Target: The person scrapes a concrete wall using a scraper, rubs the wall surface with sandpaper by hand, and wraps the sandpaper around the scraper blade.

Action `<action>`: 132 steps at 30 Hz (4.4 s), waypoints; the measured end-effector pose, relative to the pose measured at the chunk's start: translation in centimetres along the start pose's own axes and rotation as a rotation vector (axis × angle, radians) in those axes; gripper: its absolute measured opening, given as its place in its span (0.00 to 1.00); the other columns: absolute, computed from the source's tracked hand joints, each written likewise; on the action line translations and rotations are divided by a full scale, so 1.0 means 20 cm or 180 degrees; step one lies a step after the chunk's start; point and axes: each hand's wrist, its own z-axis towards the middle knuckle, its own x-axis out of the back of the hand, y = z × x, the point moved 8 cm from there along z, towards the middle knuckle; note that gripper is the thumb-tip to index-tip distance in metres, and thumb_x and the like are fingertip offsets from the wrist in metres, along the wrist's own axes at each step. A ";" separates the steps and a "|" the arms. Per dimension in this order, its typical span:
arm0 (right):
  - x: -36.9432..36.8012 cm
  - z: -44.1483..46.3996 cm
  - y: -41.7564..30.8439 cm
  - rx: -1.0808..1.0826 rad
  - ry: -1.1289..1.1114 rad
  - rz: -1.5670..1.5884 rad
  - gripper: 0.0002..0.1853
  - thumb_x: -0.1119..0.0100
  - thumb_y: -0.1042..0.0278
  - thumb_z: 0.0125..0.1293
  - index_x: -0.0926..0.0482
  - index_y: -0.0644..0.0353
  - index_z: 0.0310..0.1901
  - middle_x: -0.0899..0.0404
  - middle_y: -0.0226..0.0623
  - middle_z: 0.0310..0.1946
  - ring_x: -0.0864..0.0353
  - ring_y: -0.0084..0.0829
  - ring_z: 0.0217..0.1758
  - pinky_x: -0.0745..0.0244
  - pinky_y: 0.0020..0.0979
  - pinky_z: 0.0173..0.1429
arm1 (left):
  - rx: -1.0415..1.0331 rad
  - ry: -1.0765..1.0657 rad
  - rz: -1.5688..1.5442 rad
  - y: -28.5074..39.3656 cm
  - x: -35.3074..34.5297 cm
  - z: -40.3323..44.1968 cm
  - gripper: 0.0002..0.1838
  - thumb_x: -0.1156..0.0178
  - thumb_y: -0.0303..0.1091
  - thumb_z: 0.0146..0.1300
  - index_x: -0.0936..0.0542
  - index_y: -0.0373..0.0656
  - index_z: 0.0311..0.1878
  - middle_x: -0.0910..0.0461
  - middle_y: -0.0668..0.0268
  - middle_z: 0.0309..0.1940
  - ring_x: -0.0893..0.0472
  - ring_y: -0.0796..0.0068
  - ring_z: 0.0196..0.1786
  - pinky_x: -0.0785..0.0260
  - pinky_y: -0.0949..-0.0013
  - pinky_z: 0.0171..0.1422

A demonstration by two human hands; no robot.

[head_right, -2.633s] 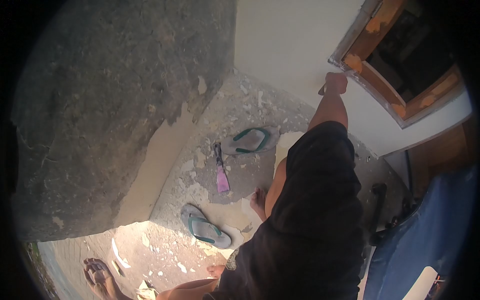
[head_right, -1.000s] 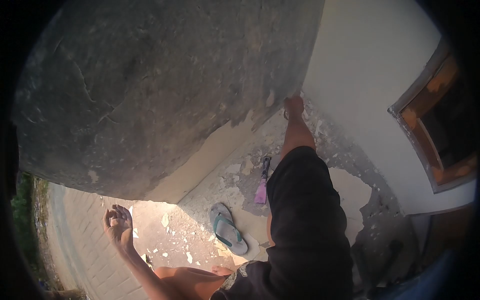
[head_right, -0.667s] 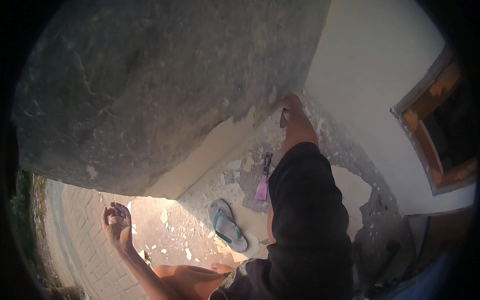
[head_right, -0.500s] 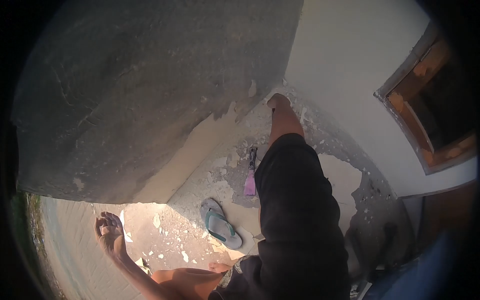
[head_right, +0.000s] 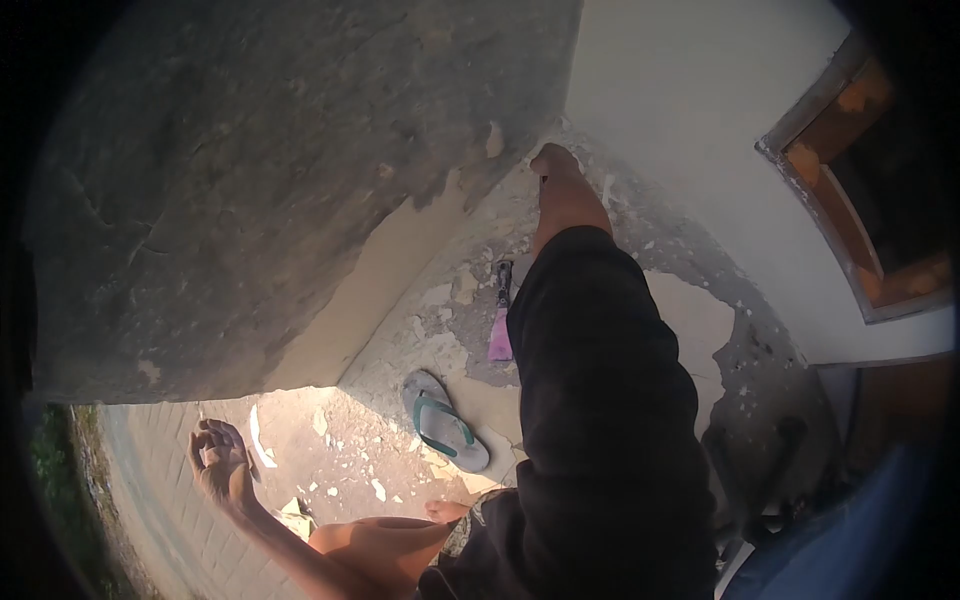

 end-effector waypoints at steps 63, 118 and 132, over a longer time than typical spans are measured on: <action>-1.28 -1.12 -0.24 0.4434 -0.1273 -0.4023 0.30 0.33 0.65 0.44 0.33 0.58 0.51 0.29 0.44 0.47 0.30 0.46 0.53 0.30 0.41 0.52 | -0.1131 -0.1408 0.7323 -0.71 -0.07 0.10 0.10 0.44 0.40 0.38 0.18 0.46 0.22 0.22 0.65 0.21 0.22 0.66 0.26 0.37 0.65 0.30; -0.97 -1.29 -0.96 0.3445 -0.1010 -0.4253 0.16 0.41 0.61 0.47 0.19 0.53 0.39 0.20 0.43 0.33 0.21 0.42 0.39 0.27 0.38 0.43 | 0.0083 -0.1228 0.7814 -0.62 0.07 0.18 0.16 0.43 0.40 0.50 0.19 0.48 0.43 0.20 0.63 0.42 0.22 0.64 0.47 0.36 0.52 0.54; -1.01 -1.18 -0.89 0.3701 -0.1429 -0.3672 0.16 0.39 0.57 0.46 0.17 0.54 0.38 0.20 0.48 0.30 0.20 0.44 0.36 0.27 0.37 0.45 | 0.0750 -0.1162 0.7564 -0.59 0.08 0.14 0.20 0.46 0.40 0.53 0.22 0.47 0.49 0.23 0.64 0.48 0.24 0.66 0.53 0.40 0.54 0.59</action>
